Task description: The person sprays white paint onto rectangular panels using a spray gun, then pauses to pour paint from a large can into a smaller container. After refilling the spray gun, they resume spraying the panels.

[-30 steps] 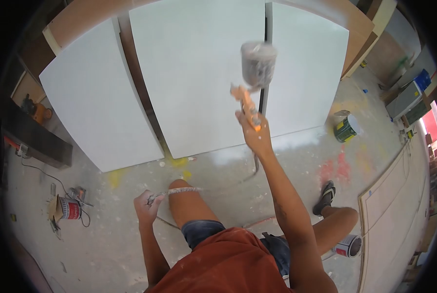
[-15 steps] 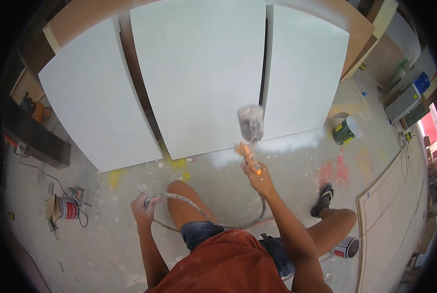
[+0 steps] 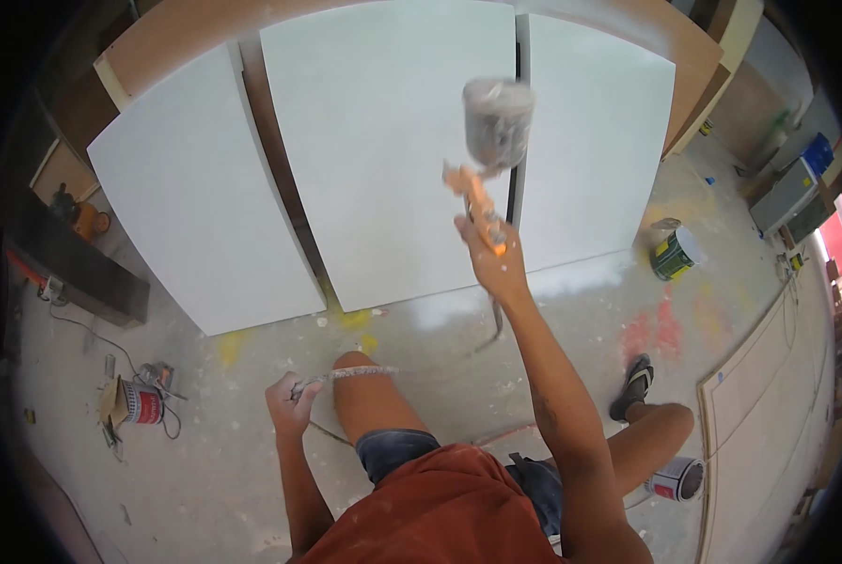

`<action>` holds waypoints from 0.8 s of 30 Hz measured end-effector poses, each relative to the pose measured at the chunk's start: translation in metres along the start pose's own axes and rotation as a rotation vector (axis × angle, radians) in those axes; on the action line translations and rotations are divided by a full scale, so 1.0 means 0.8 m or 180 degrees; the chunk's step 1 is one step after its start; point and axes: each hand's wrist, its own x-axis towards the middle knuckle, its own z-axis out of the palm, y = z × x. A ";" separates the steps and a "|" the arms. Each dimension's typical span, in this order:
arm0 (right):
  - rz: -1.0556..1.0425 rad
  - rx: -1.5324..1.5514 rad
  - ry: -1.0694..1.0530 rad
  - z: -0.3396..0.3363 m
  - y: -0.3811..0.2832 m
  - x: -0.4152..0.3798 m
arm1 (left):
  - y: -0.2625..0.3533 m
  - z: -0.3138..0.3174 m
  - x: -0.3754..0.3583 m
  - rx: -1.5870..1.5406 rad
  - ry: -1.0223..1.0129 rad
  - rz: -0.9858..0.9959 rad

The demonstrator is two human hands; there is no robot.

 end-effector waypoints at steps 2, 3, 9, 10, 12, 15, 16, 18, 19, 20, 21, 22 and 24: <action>-0.0141 0.0083 0.0105 0.005 -0.040 0.016 | -0.003 -0.003 0.001 0.0033 0.0088 0.0024; -0.0435 0.0260 0.0293 0.008 -0.053 0.020 | -0.006 -0.005 0.000 0.0100 0.0127 -0.0006; -0.0949 0.0099 0.0398 0.003 -0.005 -0.015 | -0.017 -0.003 -0.002 -0.0042 0.0351 -0.0213; -0.0655 0.0011 0.0227 0.000 0.018 -0.031 | -0.019 -0.004 -0.001 0.0089 0.0373 -0.0177; 0.0175 -0.0090 -0.0161 -0.006 0.058 -0.067 | -0.024 -0.001 0.000 0.0060 0.0335 -0.0191; 0.0596 -0.0375 -0.0343 -0.008 0.122 -0.117 | -0.036 0.004 -0.003 0.0005 0.0299 -0.0188; 0.0888 -0.0528 -0.0506 -0.009 0.135 -0.131 | -0.037 0.005 -0.002 -0.0031 0.0306 -0.0161; 0.1198 -0.0677 -0.0670 -0.011 0.161 -0.145 | -0.031 0.011 -0.002 -0.0165 0.0312 -0.0149; 0.1590 -0.0839 -0.0801 -0.012 0.172 -0.147 | -0.027 0.012 -0.002 -0.0310 0.0336 -0.0123; 0.1979 -0.1000 -0.0930 -0.014 0.184 -0.148 | -0.023 0.010 -0.002 -0.0311 0.0330 -0.0125; 0.1982 -0.1000 -0.0927 -0.014 0.186 -0.146 | -0.019 0.007 -0.003 -0.0284 0.0224 -0.0169; 0.1793 -0.0951 -0.0930 -0.014 0.188 -0.141 | -0.018 0.005 -0.004 -0.0256 0.0119 -0.0213; 0.1602 -0.0902 -0.0940 -0.010 0.189 -0.134 | -0.026 0.001 -0.007 -0.0141 0.0045 -0.0163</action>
